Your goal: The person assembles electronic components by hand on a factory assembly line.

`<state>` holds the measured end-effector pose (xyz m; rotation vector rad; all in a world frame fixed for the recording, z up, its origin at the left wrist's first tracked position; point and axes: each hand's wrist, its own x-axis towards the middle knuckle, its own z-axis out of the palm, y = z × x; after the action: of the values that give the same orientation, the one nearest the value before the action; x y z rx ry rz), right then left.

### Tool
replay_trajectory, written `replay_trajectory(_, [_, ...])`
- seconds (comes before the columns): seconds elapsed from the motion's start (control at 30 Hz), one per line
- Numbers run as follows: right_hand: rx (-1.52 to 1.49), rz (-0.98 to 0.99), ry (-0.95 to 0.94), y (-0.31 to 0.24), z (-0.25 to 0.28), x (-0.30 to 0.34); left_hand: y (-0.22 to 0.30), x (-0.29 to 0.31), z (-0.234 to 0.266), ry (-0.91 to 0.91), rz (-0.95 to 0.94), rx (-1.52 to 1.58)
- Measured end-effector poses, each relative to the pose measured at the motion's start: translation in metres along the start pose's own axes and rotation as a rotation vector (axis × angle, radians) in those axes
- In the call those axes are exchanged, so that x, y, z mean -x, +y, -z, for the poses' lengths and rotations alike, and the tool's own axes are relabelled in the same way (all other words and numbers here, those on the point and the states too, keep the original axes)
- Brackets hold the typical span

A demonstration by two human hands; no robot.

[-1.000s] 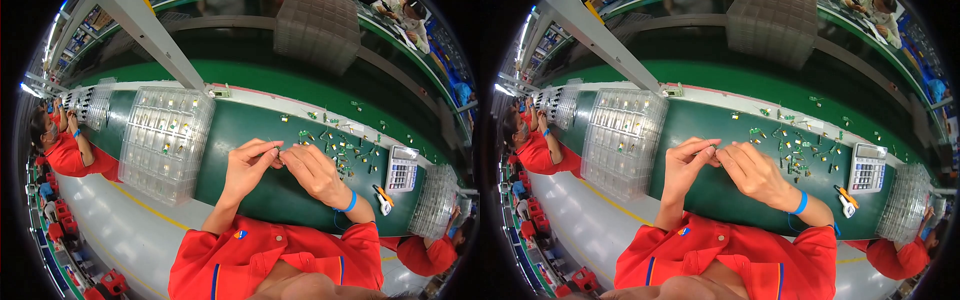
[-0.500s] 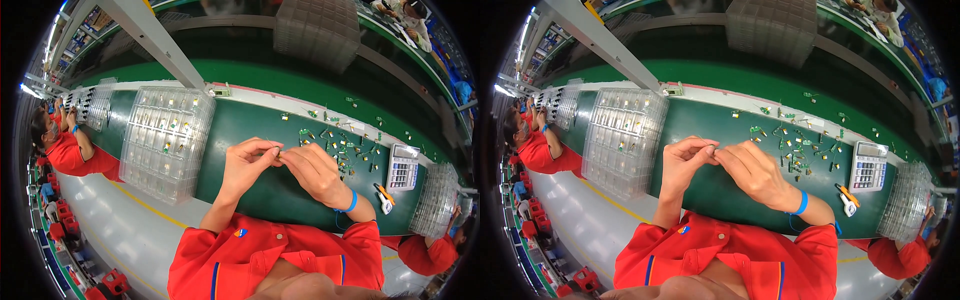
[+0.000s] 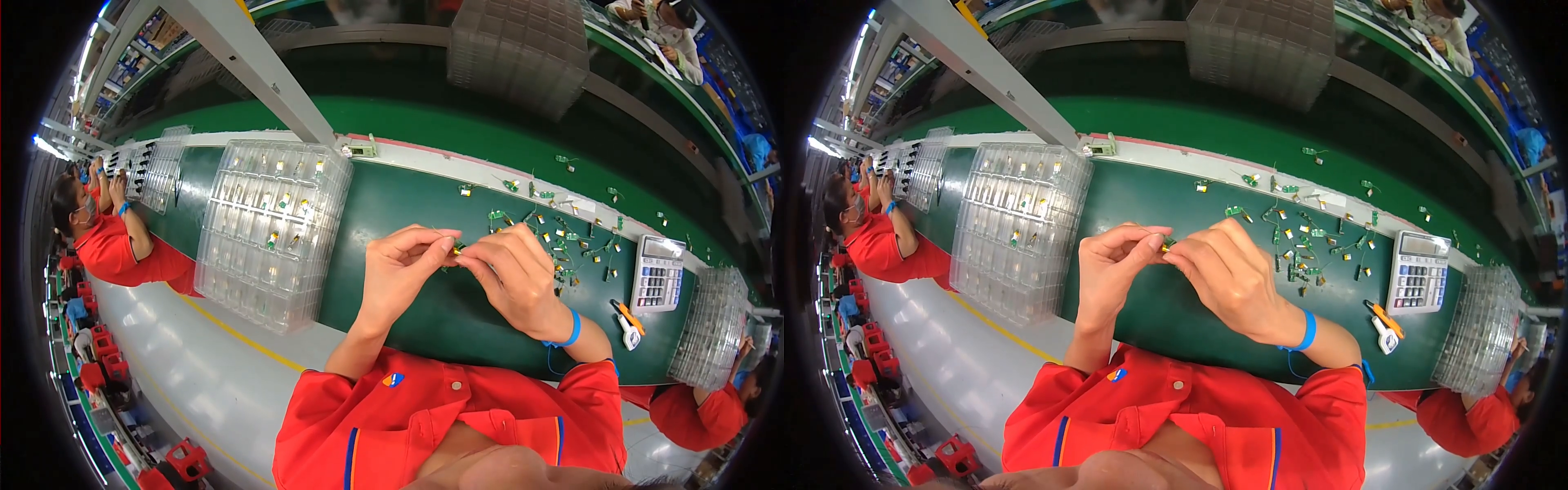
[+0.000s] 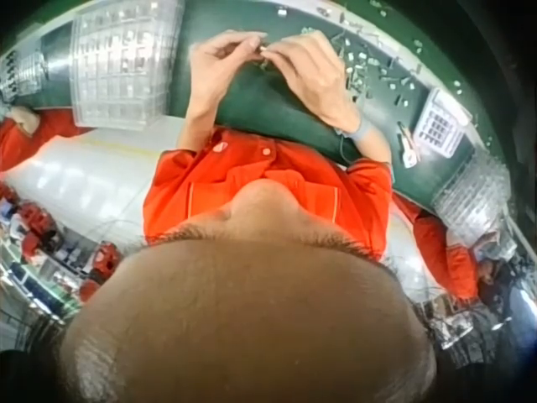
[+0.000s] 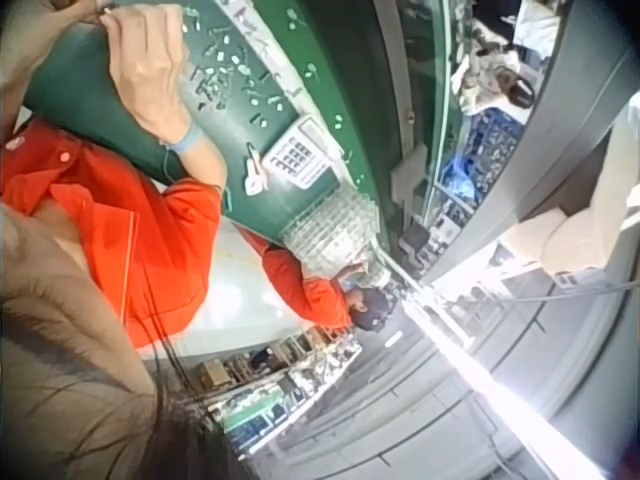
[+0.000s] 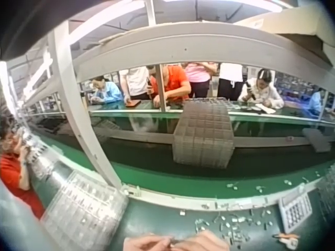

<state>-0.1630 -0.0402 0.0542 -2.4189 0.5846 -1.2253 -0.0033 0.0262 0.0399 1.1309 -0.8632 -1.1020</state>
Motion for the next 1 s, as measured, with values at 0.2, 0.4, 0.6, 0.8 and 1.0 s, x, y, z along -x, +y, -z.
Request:
replay_trajectory(0.2, [-0.234,-0.298,-0.069,0.005,-0.003,0.000,0.001,0.000,-0.002,0.012,-0.043,-0.016])
replay_trajectory(0.4, [-0.456,-0.525,-0.107,0.011,-0.007,0.005,0.002,0.001,0.000,-0.035,-0.054,-0.014])
replay_trajectory(0.6, [-0.597,-0.603,-0.092,0.013,-0.011,0.006,-0.004,0.000,0.004,-0.068,-0.124,-0.014])
replay_trajectory(0.8, [-0.759,-0.681,-0.030,0.009,-0.013,0.005,-0.003,0.000,0.000,-0.034,-0.198,-0.137])
replay_trajectory(1.0, [-0.786,-0.651,-0.005,0.008,-0.014,0.009,-0.009,0.001,-0.003,-0.002,-0.262,-0.111])
